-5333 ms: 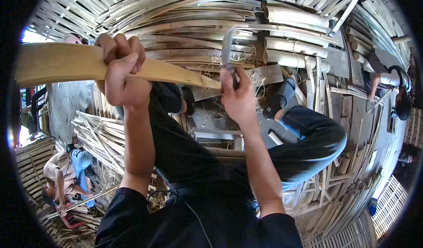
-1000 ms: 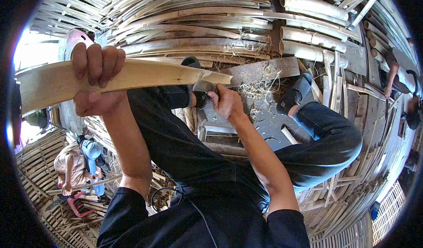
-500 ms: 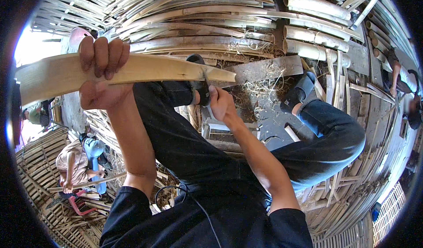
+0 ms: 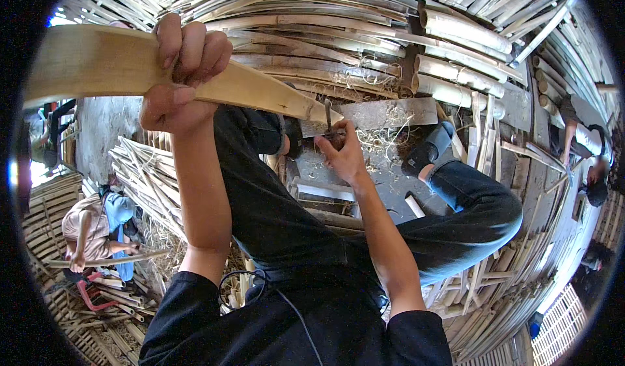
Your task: The recorder is using a small blade to shave and smooth the surface of a bamboo strip.
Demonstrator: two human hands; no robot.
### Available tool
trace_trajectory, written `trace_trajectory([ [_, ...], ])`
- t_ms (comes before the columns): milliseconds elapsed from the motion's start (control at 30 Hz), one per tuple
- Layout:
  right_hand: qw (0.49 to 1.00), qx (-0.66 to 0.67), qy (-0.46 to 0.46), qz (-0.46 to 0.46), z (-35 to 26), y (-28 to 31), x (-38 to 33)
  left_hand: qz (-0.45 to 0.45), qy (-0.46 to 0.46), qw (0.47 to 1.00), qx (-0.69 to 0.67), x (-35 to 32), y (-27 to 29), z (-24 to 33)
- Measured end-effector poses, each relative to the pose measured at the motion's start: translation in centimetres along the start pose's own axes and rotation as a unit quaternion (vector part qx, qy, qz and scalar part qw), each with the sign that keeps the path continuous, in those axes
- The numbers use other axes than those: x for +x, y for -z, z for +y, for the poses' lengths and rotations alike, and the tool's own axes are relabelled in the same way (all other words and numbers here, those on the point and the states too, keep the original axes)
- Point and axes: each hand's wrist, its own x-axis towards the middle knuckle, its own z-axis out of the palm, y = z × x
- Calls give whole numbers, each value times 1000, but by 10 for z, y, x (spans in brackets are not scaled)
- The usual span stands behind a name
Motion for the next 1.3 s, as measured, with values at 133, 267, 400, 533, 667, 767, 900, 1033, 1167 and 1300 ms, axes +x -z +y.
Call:
trace_trajectory([
  [133, 996, 1, 85, -14, 14, 4, 4, -68, 61, 996, -17, -1, 8, 6],
  [267, 974, -161, 156, 30, 34, 10, 9, -86, -9, 990, 115, 6, 1, -1],
  [400, 997, -49, 55, 23, 45, 10, 6, -11, -30, 985, 167, 7, 6, -3],
  [533, 998, -4, 69, 7, 28, -1, -5, 89, -45, 981, 167, 3, 1, -6],
  [667, 998, -57, 5, 39, -32, -5, -20, 137, -85, 967, 197, 4, -13, -14],
  [767, 994, -45, -2, 95, -61, -8, -25, 146, -106, 949, 257, 5, -29, -19],
  [900, 963, -15, 184, 196, -76, -19, -31, 182, -114, 949, 231, 6, -44, -22],
  [1033, 927, -267, 132, 230, -5, -13, 2, 117, -211, 936, 257, 3, -49, -40],
  [1167, 903, -365, 129, 187, -14, 7, 32, 107, -278, 917, 265, 11, -45, -42],
  [1300, 918, -209, 224, 251, -102, 7, -7, 135, -246, 912, 299, 8, -52, -38],
])
